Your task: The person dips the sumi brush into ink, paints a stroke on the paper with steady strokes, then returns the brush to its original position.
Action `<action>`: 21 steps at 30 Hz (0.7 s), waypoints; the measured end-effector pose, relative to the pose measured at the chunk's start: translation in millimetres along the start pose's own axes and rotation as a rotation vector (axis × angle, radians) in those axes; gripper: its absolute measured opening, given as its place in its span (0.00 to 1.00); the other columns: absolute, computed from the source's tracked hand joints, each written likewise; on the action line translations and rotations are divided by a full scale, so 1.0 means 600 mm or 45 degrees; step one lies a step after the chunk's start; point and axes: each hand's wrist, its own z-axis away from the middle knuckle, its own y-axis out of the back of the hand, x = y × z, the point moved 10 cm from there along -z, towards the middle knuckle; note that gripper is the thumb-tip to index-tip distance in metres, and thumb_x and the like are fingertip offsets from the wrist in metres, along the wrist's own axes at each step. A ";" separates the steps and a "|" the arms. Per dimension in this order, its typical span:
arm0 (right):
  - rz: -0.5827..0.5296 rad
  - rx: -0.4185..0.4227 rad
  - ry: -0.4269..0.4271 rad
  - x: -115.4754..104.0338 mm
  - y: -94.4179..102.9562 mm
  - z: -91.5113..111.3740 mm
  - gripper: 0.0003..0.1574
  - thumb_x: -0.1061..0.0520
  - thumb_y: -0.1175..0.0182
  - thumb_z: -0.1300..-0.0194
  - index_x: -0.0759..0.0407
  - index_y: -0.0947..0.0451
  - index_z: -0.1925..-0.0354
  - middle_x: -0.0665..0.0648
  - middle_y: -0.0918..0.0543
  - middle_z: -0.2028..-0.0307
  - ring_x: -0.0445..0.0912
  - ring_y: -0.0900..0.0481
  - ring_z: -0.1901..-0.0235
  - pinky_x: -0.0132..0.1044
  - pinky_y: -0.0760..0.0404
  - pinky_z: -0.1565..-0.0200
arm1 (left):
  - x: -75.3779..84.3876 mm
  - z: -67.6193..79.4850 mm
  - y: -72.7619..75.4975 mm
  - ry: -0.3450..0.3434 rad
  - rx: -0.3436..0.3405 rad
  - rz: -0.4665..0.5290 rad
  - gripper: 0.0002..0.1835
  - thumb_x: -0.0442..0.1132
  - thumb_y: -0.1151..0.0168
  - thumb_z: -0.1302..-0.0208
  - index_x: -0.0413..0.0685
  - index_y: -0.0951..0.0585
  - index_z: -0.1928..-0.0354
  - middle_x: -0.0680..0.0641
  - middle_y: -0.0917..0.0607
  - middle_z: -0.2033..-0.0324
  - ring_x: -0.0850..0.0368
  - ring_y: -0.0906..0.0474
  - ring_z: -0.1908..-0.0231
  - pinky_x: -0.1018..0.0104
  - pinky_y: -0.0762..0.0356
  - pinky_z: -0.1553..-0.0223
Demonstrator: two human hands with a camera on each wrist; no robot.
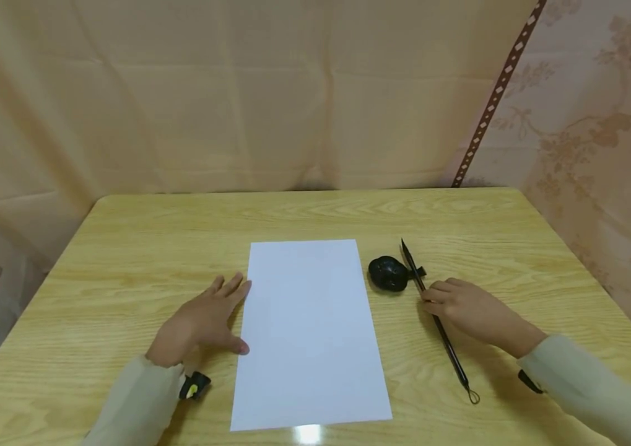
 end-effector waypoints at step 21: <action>-0.017 -0.020 0.029 -0.009 -0.011 -0.003 0.20 0.70 0.33 0.59 0.57 0.20 0.64 0.54 0.21 0.60 0.44 0.20 0.71 0.32 0.24 0.77 | 0.002 -0.001 0.000 0.020 0.014 0.126 0.60 0.52 0.27 0.64 0.44 0.52 0.31 0.40 0.59 0.31 0.33 0.67 0.35 0.35 0.47 0.44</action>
